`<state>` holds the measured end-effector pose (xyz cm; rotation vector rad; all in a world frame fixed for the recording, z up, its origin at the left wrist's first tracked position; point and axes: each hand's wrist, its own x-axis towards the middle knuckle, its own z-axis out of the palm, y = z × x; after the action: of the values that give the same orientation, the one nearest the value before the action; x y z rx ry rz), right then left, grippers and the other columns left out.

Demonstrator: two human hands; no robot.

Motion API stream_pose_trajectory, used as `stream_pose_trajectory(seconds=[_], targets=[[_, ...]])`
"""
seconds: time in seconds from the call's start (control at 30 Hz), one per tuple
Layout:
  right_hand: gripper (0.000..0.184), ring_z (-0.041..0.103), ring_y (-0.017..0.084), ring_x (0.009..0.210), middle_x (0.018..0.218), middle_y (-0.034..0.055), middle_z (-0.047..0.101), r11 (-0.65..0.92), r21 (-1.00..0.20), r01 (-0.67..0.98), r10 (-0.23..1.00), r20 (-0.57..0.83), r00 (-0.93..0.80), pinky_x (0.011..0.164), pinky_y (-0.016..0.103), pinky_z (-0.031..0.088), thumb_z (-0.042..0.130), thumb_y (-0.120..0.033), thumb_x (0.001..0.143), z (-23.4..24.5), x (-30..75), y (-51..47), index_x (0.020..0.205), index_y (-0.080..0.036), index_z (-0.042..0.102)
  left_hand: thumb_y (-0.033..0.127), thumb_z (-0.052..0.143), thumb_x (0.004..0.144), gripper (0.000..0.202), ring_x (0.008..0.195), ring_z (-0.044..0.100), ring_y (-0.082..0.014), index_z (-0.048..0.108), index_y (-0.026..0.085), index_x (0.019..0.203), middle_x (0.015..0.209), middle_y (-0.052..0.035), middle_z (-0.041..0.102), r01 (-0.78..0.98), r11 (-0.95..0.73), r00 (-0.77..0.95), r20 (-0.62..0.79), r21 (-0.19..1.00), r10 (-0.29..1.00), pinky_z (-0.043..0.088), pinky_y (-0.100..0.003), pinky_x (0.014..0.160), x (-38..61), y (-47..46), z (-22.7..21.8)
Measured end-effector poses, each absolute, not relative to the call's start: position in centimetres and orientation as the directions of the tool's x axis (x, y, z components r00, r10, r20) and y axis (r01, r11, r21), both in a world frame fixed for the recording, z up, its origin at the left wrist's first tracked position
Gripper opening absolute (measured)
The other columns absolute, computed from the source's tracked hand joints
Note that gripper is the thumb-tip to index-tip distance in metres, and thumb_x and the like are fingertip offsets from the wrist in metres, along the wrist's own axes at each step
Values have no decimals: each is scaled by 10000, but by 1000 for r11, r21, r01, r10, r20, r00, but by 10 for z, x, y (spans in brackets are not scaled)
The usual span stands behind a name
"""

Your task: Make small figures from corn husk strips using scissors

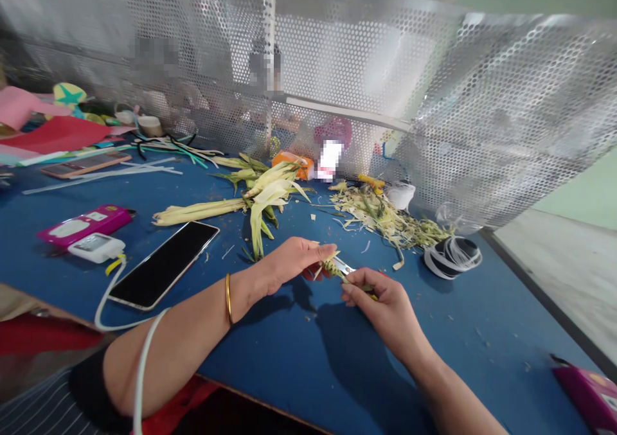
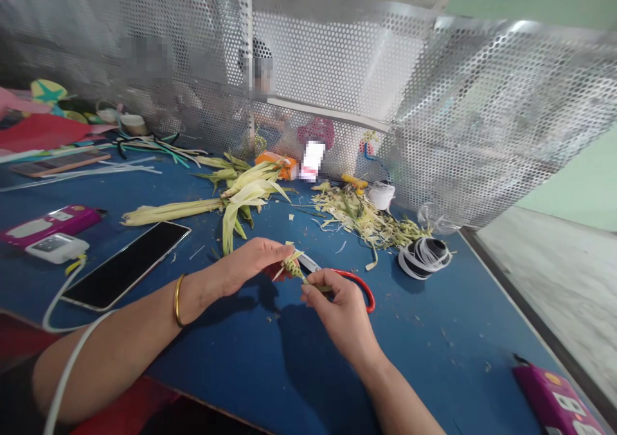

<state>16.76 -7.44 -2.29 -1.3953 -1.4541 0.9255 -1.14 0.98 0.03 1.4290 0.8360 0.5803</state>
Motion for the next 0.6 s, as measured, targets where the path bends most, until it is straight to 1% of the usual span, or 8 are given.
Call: stream_pose_trajectory(seconds=[0.07, 0.13, 0.17, 0.27, 0.4, 0.5, 0.6], targets=[[227, 619, 156, 607, 658, 19, 673, 84, -940, 331, 995, 99, 29, 593, 255, 497, 671, -402, 797, -22, 167, -74, 740, -183, 654, 617, 696, 676, 468, 566, 491, -113, 661, 151, 646, 588, -7, 592, 134, 97, 618, -160, 986, 770, 371, -247, 572, -11, 9, 1], [251, 627, 162, 611, 656, 21, 678, 77, -944, 321, 996, 87, 17, 595, 258, 502, 669, -432, 798, -22, 167, -74, 760, -185, 665, 568, 764, 614, 430, 563, 477, -109, 638, 157, 613, 574, 8, 577, 143, 66, 605, -140, 988, 784, 368, -247, 569, -11, 9, 1], [272, 632, 165, 620, 667, 25, 684, 75, -947, 313, 997, 81, 7, 606, 261, 505, 658, -454, 807, -21, 168, -73, 778, -184, 670, 557, 772, 605, 424, 557, 466, -106, 628, 158, 595, 563, 14, 568, 148, 52, 590, -131, 988, 797, 365, -247, 567, -12, 9, 1], [338, 642, 171, 638, 709, 45, 699, 68, -956, 284, 997, 72, 2, 637, 278, 511, 632, -504, 820, -20, 173, -71, 821, -171, 685, 551, 752, 628, 424, 540, 443, -96, 612, 157, 556, 541, 18, 555, 159, 49, 542, -129, 986, 830, 351, -244, 563, -13, 10, 4], [319, 641, 170, 624, 686, 45, 704, 44, -971, 234, 997, 58, 56, 629, 287, 515, 691, -482, 768, -19, 178, -69, 821, -168, 707, 528, 774, 613, 418, 521, 434, -90, 612, 150, 538, 518, 18, 547, 130, 117, 544, -170, 985, 822, 342, -244, 552, -13, 11, 3], [280, 628, 162, 607, 650, 36, 692, 43, -977, 210, 996, 58, 65, 619, 283, 513, 712, -447, 744, -19, 176, -68, 765, -167, 707, 537, 791, 604, 426, 546, 484, -93, 648, 136, 617, 586, 5, 595, 41, 239, 528, -224, 970, 819, 376, -248, 580, -13, 12, -1], [249, 625, 158, 619, 669, 31, 693, 62, -975, 213, 983, 97, 157, 618, 273, 502, 698, -419, 761, -22, 170, -69, 772, -170, 705, 535, 798, 620, 443, 627, 561, -96, 702, 130, 772, 741, -21, 668, -102, 378, 539, -268, 920, 798, 423, -249, 655, -10, 11, -7]])
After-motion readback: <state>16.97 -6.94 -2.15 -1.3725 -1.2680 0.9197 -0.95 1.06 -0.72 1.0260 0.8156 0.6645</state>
